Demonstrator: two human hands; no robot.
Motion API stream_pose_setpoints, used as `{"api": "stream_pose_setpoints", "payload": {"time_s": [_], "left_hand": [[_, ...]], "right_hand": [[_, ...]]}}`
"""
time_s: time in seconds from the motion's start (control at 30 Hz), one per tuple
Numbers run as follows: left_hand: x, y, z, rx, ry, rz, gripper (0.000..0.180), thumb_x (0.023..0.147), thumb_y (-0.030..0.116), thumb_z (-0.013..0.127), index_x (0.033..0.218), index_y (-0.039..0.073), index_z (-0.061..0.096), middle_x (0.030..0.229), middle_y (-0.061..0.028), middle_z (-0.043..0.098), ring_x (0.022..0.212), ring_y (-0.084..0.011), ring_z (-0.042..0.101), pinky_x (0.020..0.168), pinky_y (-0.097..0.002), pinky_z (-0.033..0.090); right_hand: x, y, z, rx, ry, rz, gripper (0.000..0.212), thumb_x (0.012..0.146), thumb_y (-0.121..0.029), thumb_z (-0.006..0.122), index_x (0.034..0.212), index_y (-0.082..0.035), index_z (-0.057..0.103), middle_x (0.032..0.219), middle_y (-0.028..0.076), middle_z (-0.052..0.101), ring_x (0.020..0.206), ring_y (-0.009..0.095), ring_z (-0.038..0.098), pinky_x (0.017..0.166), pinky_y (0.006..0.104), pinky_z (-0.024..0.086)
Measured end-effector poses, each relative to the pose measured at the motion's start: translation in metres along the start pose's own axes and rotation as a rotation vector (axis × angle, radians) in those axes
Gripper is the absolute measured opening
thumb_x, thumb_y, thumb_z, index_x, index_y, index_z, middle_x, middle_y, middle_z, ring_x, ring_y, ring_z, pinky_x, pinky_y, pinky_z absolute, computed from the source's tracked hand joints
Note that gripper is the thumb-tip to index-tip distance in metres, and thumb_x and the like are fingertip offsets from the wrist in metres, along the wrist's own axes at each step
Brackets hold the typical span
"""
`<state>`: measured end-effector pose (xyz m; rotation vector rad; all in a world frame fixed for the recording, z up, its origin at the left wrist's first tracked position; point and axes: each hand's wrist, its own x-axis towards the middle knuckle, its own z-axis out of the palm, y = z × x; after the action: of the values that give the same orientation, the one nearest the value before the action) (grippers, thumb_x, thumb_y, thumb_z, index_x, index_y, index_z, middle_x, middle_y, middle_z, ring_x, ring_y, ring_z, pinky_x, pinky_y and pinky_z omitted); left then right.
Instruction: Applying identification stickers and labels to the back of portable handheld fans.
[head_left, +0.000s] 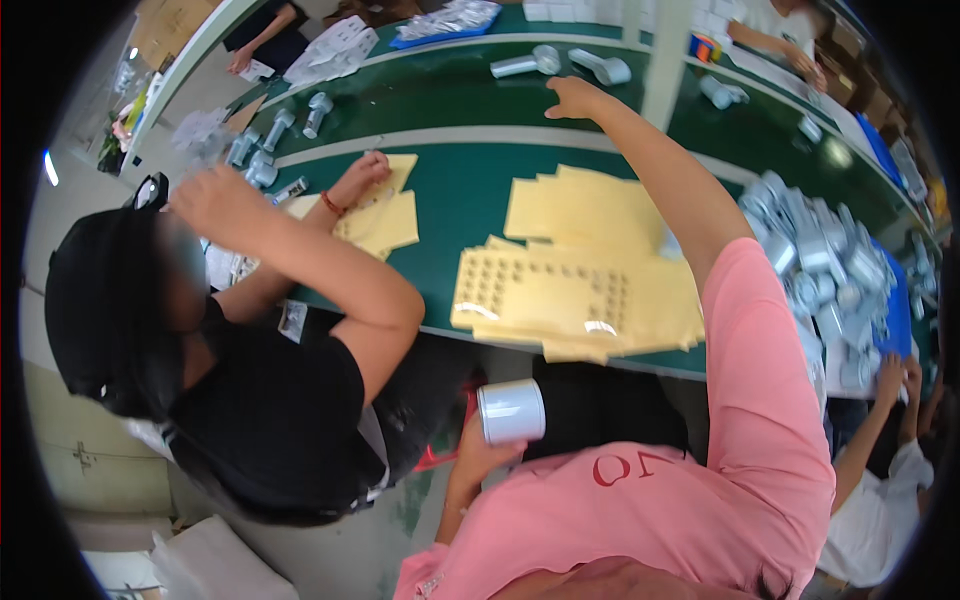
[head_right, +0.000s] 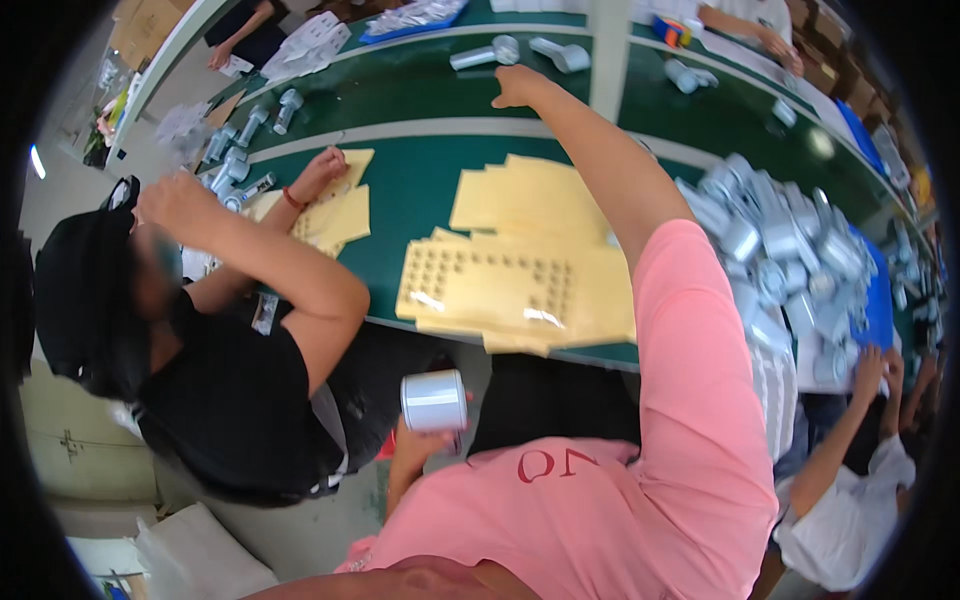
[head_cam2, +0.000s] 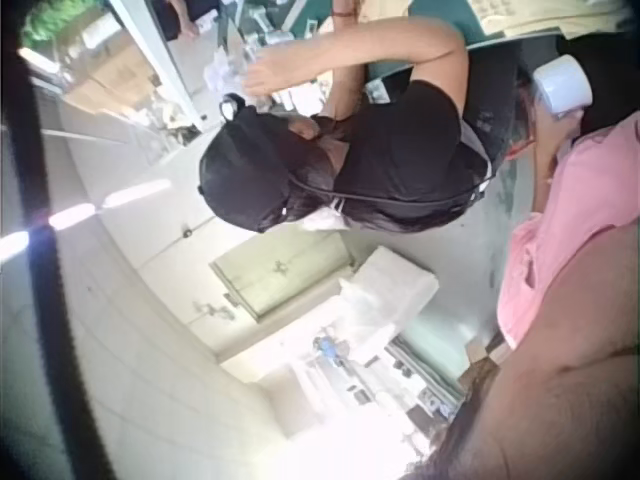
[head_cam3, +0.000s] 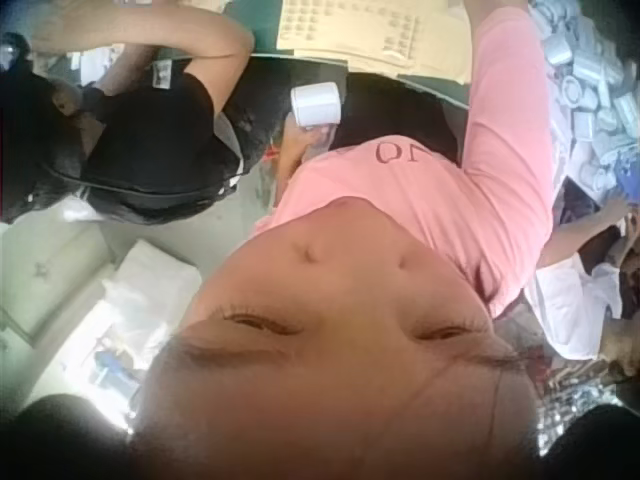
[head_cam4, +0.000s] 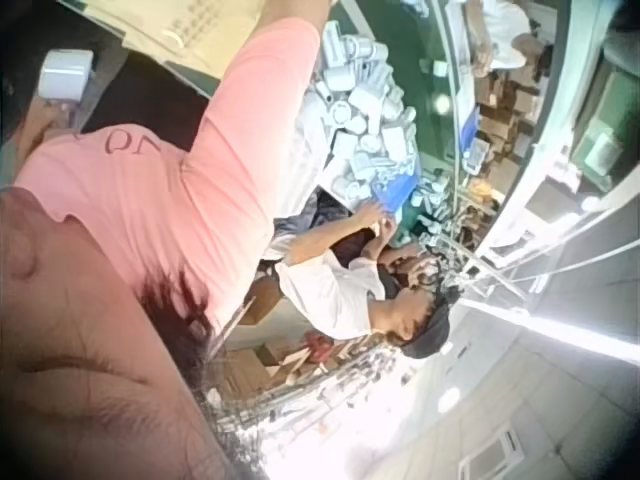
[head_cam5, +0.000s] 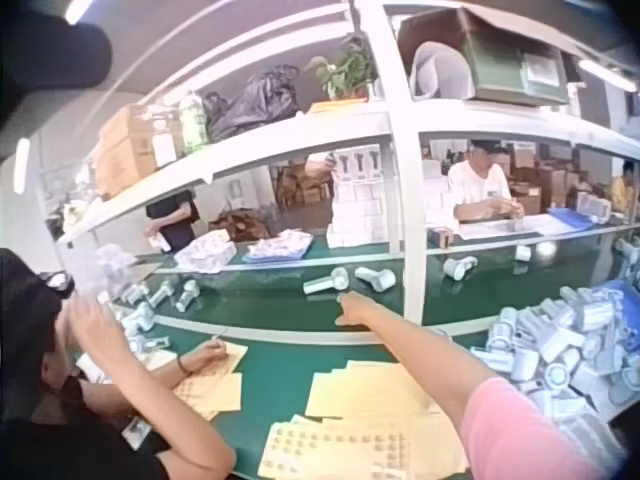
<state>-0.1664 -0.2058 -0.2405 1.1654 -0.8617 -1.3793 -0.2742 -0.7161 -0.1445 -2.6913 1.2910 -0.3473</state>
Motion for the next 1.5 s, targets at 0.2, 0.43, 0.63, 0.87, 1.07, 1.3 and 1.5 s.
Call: {"api": "stream_pose_setpoints", "payload": {"time_s": [0.2,0.43,0.63,0.87,1.07,1.3,1.5], "left_hand": [[0.057,0.041,-0.009,-0.025,-0.012,0.041,0.066,0.056,0.020,0.079,0.112,-0.003,0.052,0.109,-0.0130,0.056,0.099,-0.0205,0.054,0.085,-0.0315,0.043],[0.102,0.079,-0.023,-0.269,-0.158,-0.075,0.037,0.086,0.029,0.050,0.092,-0.008,0.053,0.076,-0.0171,0.059,0.072,-0.0231,0.062,0.061,-0.0276,0.048],[0.084,0.071,-0.017,-0.291,-0.017,-0.070,0.051,0.083,0.041,0.049,0.087,-0.009,0.056,0.078,-0.0141,0.053,0.068,-0.0213,0.059,0.057,-0.0262,0.046],[0.075,0.057,-0.012,-0.456,0.005,0.067,0.046,0.083,0.038,0.052,0.084,-0.008,0.056,0.082,-0.0156,0.053,0.066,-0.0224,0.058,0.053,-0.0284,0.047],[0.062,0.062,-0.008,-0.517,-0.012,0.141,0.041,0.083,0.034,0.054,0.081,-0.007,0.056,0.083,-0.0172,0.053,0.066,-0.0243,0.059,0.052,-0.0306,0.049],[0.066,0.060,-0.002,-0.576,-0.321,0.175,0.046,0.076,0.038,0.064,0.074,-0.007,0.054,0.087,-0.0216,0.055,0.054,-0.0230,0.059,0.045,-0.0284,0.048],[0.040,0.054,0.007,-0.424,-0.333,0.309,0.052,0.075,0.050,0.062,0.082,0.000,0.048,0.088,-0.0154,0.051,0.061,-0.0190,0.056,0.048,-0.0272,0.048]], "right_hand": [[0.137,0.042,0.043,-0.377,0.305,0.080,0.072,0.070,-0.027,0.068,0.133,-0.019,0.034,0.137,0.013,0.032,0.127,0.031,0.031,0.101,0.0533,0.025],[0.190,0.017,0.036,-0.666,0.034,0.099,0.039,0.070,-0.029,0.064,0.105,-0.015,0.060,0.114,0.010,0.056,0.111,0.028,0.048,0.091,0.0522,0.034],[0.181,0.077,-0.009,-0.223,-0.169,0.472,0.062,0.056,-0.042,0.070,0.107,-0.008,0.061,0.112,0.016,0.057,0.104,0.031,0.054,0.086,0.0450,0.042],[0.149,0.143,0.002,-0.150,-0.314,0.528,0.073,0.054,-0.047,0.075,0.111,-0.005,0.059,0.118,0.014,0.054,0.104,0.028,0.053,0.087,0.0376,0.041],[0.110,0.024,-0.026,-0.327,-0.055,0.380,0.066,0.058,-0.050,0.068,0.111,-0.012,0.059,0.114,0.013,0.057,0.103,0.029,0.055,0.085,0.0517,0.039],[-0.091,-0.080,-0.049,-0.364,-0.357,-0.026,0.062,0.060,-0.057,0.064,0.100,-0.010,0.065,0.109,0.018,0.048,0.109,0.031,0.042,0.090,0.0478,0.033],[-0.166,-0.048,-0.016,-0.419,-0.498,0.156,0.072,0.059,-0.063,0.063,0.108,-0.010,0.062,0.121,0.022,0.043,0.113,0.034,0.041,0.091,0.0519,0.031]]}}
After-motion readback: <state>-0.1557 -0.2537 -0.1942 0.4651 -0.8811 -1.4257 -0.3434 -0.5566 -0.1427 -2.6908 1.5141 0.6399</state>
